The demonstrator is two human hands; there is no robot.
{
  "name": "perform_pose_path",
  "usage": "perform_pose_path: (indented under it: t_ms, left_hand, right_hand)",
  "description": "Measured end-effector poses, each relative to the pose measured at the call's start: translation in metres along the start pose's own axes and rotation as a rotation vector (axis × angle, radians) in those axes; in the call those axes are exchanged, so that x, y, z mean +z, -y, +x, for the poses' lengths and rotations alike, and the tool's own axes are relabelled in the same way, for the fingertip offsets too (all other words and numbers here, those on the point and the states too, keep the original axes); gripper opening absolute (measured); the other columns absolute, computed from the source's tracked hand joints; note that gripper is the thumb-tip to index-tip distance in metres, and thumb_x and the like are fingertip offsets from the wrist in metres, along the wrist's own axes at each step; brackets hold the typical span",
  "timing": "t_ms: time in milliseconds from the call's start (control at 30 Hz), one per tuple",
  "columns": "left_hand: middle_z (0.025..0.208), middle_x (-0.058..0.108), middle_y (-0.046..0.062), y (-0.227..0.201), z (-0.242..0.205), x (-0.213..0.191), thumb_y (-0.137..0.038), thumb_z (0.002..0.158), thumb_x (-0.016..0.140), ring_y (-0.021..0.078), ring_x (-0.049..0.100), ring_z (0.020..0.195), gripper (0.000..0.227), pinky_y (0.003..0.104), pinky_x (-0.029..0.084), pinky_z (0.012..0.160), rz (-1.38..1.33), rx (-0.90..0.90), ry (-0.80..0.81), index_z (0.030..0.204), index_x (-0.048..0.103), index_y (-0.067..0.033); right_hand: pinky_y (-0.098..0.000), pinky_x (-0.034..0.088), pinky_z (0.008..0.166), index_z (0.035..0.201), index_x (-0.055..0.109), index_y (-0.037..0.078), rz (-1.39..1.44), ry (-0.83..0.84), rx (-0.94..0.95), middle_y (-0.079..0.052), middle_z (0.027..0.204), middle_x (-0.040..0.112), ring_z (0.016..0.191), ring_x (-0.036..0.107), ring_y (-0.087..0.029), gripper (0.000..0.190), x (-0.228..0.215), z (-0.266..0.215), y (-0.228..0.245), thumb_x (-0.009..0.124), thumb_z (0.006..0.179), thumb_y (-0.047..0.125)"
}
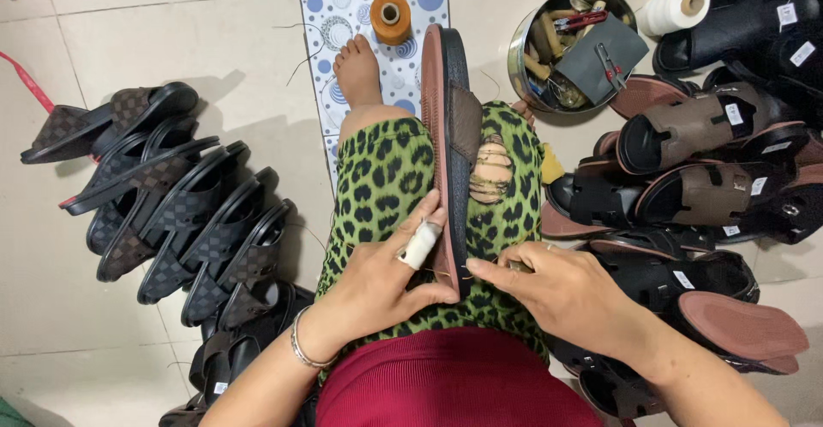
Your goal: The person sits on the floor and sews a brown sandal using a needle and thread. They hold the sandal on their lap and repeatedly push the needle through the sole while pulling the thread tight. Another person is visible in the background also working on footwear.
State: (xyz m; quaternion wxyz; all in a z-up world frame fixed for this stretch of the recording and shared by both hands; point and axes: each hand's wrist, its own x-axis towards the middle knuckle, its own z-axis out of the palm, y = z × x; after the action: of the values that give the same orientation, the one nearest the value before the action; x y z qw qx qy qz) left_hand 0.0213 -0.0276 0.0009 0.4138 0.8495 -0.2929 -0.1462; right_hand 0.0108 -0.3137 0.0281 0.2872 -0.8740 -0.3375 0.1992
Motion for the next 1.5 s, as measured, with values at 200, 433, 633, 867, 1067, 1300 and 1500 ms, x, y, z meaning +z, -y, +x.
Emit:
perform_pose_path:
  t_ms: [200,433,633,867,1067,1300,1500]
  left_hand:
    - [0.161,0.041,0.028,0.013,-0.002,0.034,-0.055,0.097,0.073,0.0249,0.08,0.09,0.089,0.032,0.054,0.055,0.114,0.098,-0.233,0.157,0.034,-0.0019]
    - [0.108,0.067,0.016,0.001,-0.017,-0.005,-0.015,0.092,0.077,0.0315,0.071,0.094,0.019,0.041,0.062,0.072,-0.017,-0.04,-0.209,0.097,0.064,-0.0015]
    - [0.081,0.062,0.004,-0.017,-0.004,-0.003,-0.008,0.1,0.063,0.0072,0.059,0.055,0.01,0.017,0.051,0.045,-0.889,-0.208,-0.095,0.106,0.068,-0.0019]
    - [0.091,0.069,0.006,-0.017,-0.003,0.01,-0.014,0.098,0.063,0.018,0.068,0.069,0.022,0.028,0.063,0.062,-0.315,-0.403,-0.033,0.12,0.06,-0.0093]
    - [0.09,0.065,0.014,-0.061,0.02,-0.023,-0.008,0.097,0.048,0.0331,0.065,0.081,0.01,0.046,0.056,0.065,0.041,-0.111,0.252,0.098,0.056,-0.0028]
    - [0.104,0.069,0.033,-0.072,0.013,0.048,-0.012,0.094,0.058,0.0301,0.061,0.054,0.019,0.039,0.042,0.033,0.449,0.329,-0.036,0.081,0.072,-0.0105]
    - [0.081,0.055,0.018,-0.078,0.012,-0.024,-0.015,0.105,0.062,0.0335,0.056,0.067,0.029,0.042,0.047,0.067,-0.759,0.436,0.111,0.086,0.058,0.0057]
  right_hand:
    - [-0.0387,0.05,0.056,0.09,0.057,0.013,-0.239,-0.031,-0.044,-0.004,0.088,0.061,0.071,0.063,-0.025,0.01,0.011,0.04,0.021,0.06,0.085,0.006]
    - [-0.0403,0.057,0.07,0.105,0.069,0.008,0.083,-0.181,0.024,-0.007,0.099,0.077,0.084,0.074,-0.028,0.02,0.013,0.026,0.003,0.06,0.1,0.025]
    - [-0.0385,0.061,0.07,0.107,0.065,-0.002,0.049,-0.341,-0.068,-0.016,0.096,0.074,0.08,0.074,-0.029,0.022,0.014,0.026,0.015,0.063,0.1,0.019]
    - [-0.0354,0.058,0.082,0.142,0.053,0.022,-0.014,-0.039,0.003,-0.002,0.124,0.069,0.095,0.074,-0.02,0.049,-0.038,-0.051,-0.022,0.061,0.095,0.013]
    - [-0.0222,0.05,0.067,0.12,0.069,0.015,0.717,-0.047,0.405,0.0,0.093,0.07,0.072,0.061,-0.009,0.033,0.006,-0.038,-0.03,0.064,0.094,0.035]
    - [-0.0244,0.043,0.048,0.089,0.07,-0.004,1.416,0.004,0.056,-0.018,0.089,0.062,0.055,0.048,-0.017,0.035,-0.009,-0.003,-0.006,0.059,0.105,0.026]
    - [-0.0213,0.067,0.067,0.115,0.076,0.008,0.873,-0.099,0.013,-0.008,0.098,0.083,0.07,0.079,-0.011,0.024,0.013,0.033,0.024,0.075,0.091,0.01]
